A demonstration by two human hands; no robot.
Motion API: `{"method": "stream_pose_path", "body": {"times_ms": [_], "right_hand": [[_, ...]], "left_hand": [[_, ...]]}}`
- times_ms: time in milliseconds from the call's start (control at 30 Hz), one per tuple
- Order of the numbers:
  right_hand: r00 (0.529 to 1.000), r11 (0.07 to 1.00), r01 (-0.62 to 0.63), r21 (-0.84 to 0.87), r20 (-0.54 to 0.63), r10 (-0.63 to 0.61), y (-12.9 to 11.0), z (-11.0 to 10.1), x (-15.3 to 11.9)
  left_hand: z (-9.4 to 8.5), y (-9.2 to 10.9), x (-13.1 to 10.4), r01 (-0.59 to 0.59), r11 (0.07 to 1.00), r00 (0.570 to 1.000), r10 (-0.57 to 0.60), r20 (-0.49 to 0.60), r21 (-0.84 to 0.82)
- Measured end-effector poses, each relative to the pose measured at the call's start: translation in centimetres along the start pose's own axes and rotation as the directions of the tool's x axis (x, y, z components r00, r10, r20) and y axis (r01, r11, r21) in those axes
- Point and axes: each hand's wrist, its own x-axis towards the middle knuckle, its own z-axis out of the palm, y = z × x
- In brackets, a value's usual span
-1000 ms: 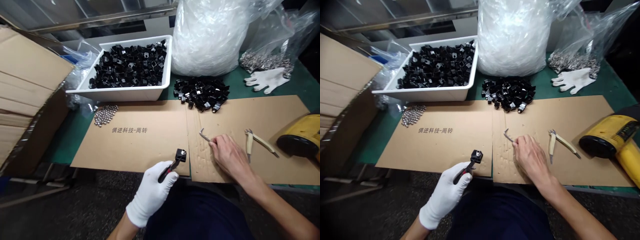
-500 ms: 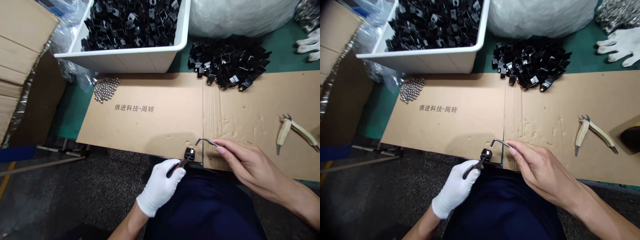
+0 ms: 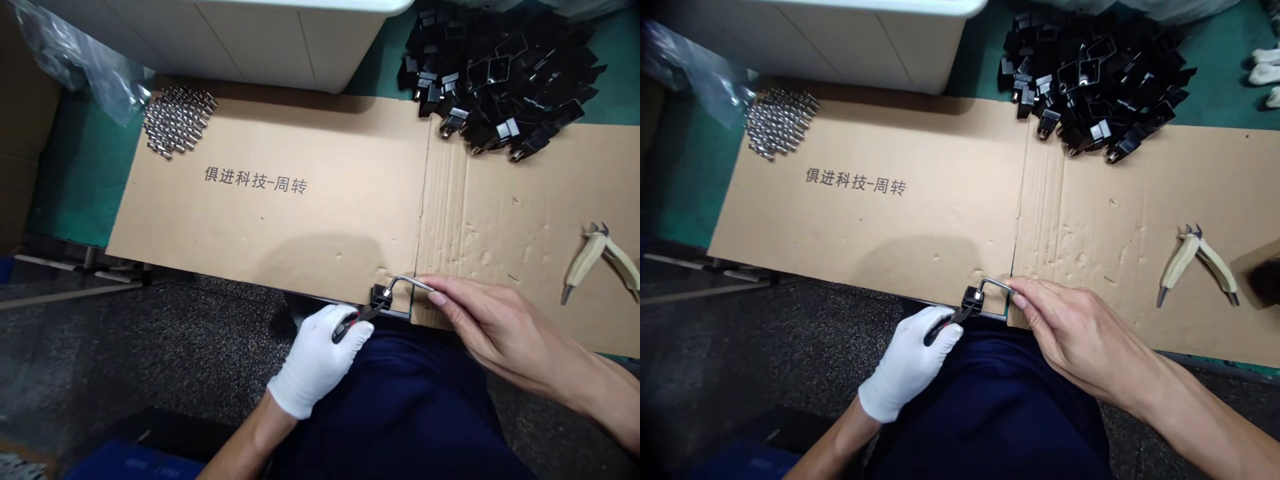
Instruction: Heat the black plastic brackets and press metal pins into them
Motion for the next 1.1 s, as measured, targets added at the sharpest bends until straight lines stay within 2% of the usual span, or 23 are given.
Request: {"method": "stream_pose_path", "body": {"times_ms": [67, 133, 233, 300, 367, 500, 633, 733, 833, 1100], "right_hand": [[0.997, 1.000, -0.018, 0.004, 0.070, 0.017, -0.1, -0.1, 0.1], [0.983, 0.996, -0.089, 0.015, 0.164, 0.086, -0.3, -0.2, 0.1], [0.928, 0.971, -0.234, 0.052, 0.311, 0.207, -1.0, -0.7, 0.2], [0.896, 0.946, -0.308, 0.104, 0.366, 0.252, -1.5, -1.0, 0.2], [0.884, 0.908, -0.372, 0.192, 0.371, 0.284, -1.9, -1.3, 0.2], [0.867, 0.768, -0.479, 0.425, 0.367, 0.337, -2.3, -1.0, 0.1], [0.818, 0.559, -0.573, 0.599, 0.380, 0.431, -2.7, 0.1, -0.4], [0.802, 0.430, -0.567, 0.703, 0.349, 0.485, -3.2, 1.0, -0.6], [0.803, 0.368, -0.519, 0.772, 0.292, 0.520, -3.8, 1.8, -0.5], [0.809, 0.335, -0.369, 0.867, 0.122, 0.575, -4.4, 4.4, 0.3]], "left_hand": [[0.1, -0.2, 0.0, -0.007, 1.000, 1.000, 0.007, -0.001, 0.014], [0.2, -0.3, 0.0, -0.011, 1.000, 1.000, 0.011, 0.000, 0.022], [0.2, -0.2, 0.0, -0.014, 1.000, 1.000, 0.014, 0.011, 0.023], [0.1, 0.1, -0.1, -0.017, 1.000, 0.999, 0.017, 0.029, 0.011], [-0.1, 0.7, -0.1, -0.027, 1.000, 0.998, 0.028, 0.049, -0.012], [-0.6, 1.8, -0.1, -0.038, 0.998, 0.995, 0.043, 0.086, -0.056], [-0.6, 2.6, 0.3, 0.027, 0.995, 0.993, -0.016, 0.116, -0.092], [-0.3, 2.9, 0.6, 0.101, 0.982, 0.987, -0.078, 0.143, -0.158], [0.1, 3.2, 0.6, 0.190, 0.948, 0.974, -0.149, 0.173, -0.255], [1.6, 3.5, 0.7, 0.333, 0.755, 0.943, -0.272, 0.192, -0.565]]}}
